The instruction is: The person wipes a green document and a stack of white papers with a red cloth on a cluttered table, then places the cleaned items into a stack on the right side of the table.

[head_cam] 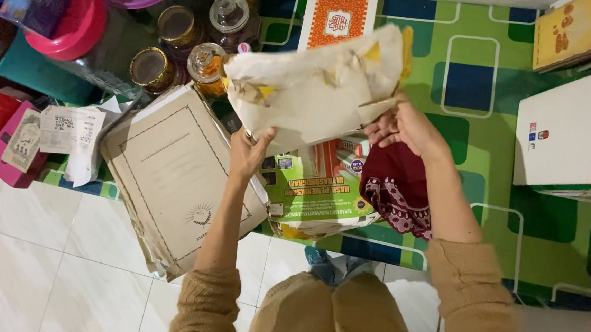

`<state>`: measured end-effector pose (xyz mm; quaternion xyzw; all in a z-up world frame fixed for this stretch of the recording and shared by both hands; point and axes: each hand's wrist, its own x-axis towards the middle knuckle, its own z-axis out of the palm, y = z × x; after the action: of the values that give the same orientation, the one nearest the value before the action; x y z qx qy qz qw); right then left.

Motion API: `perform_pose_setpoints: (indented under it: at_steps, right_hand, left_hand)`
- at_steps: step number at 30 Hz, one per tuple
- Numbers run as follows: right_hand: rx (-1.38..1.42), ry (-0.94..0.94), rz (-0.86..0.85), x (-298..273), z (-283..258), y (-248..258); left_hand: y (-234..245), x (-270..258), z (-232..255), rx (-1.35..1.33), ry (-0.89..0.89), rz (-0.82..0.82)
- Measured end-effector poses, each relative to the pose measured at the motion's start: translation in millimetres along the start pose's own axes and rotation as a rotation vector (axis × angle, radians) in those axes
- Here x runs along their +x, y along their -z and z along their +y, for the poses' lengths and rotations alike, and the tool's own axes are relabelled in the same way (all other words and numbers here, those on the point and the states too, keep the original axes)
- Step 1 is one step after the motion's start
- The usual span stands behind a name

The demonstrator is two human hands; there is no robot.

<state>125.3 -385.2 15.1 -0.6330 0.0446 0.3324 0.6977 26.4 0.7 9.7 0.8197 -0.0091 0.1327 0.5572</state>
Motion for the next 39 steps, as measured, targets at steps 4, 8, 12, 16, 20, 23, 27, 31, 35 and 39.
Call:
perform_pose_setpoints:
  at_steps: [4,8,12,16,20,23,27,31,35,39]
  right_hand:
    - [-0.098,0.042,0.069,-21.9,-21.4,-21.6]
    - [-0.129,0.056,0.109,-13.9,-12.0,-16.7]
    - [-0.128,0.045,0.114,-2.6,11.4,-4.9]
    - [-0.080,0.035,0.156,-29.6,-8.1,-29.4]
    - [-0.076,0.112,0.106,-32.1,-2.7,-31.9]
    - [-0.091,0.172,0.079,-31.5,0.2,-32.0]
    - [-0.052,0.229,0.097,-30.1,3.7,-37.7]
    - [-0.024,0.262,0.143,-8.4,31.5,-29.0]
    - [-0.036,0.290,0.232,-15.1,24.2,-37.6]
    - [-0.006,0.312,0.295,-17.8,18.0,-43.5]
  left_hand:
    - [-3.1,-2.2,-6.4,0.000,0.083,-0.005]
    - [-12.7,-5.2,-46.4,-0.050,0.177,-0.034]
    - [-12.9,-3.1,2.3,-0.082,0.197,-0.045]
    - [-12.0,-2.6,40.9,-0.070,0.247,-0.065]
    - [-12.9,-5.2,49.0,-0.099,0.291,-0.059]
    - [-12.0,-8.5,50.5,-0.114,0.317,-0.061]
    - [-11.4,-13.6,18.2,-0.121,0.331,-0.100]
    - [-9.7,-15.8,18.1,-0.080,0.330,-0.121]
    - [0.9,-13.2,67.8,-0.004,0.257,-0.218]
    - [2.3,-14.7,68.6,-0.048,0.220,-0.249]
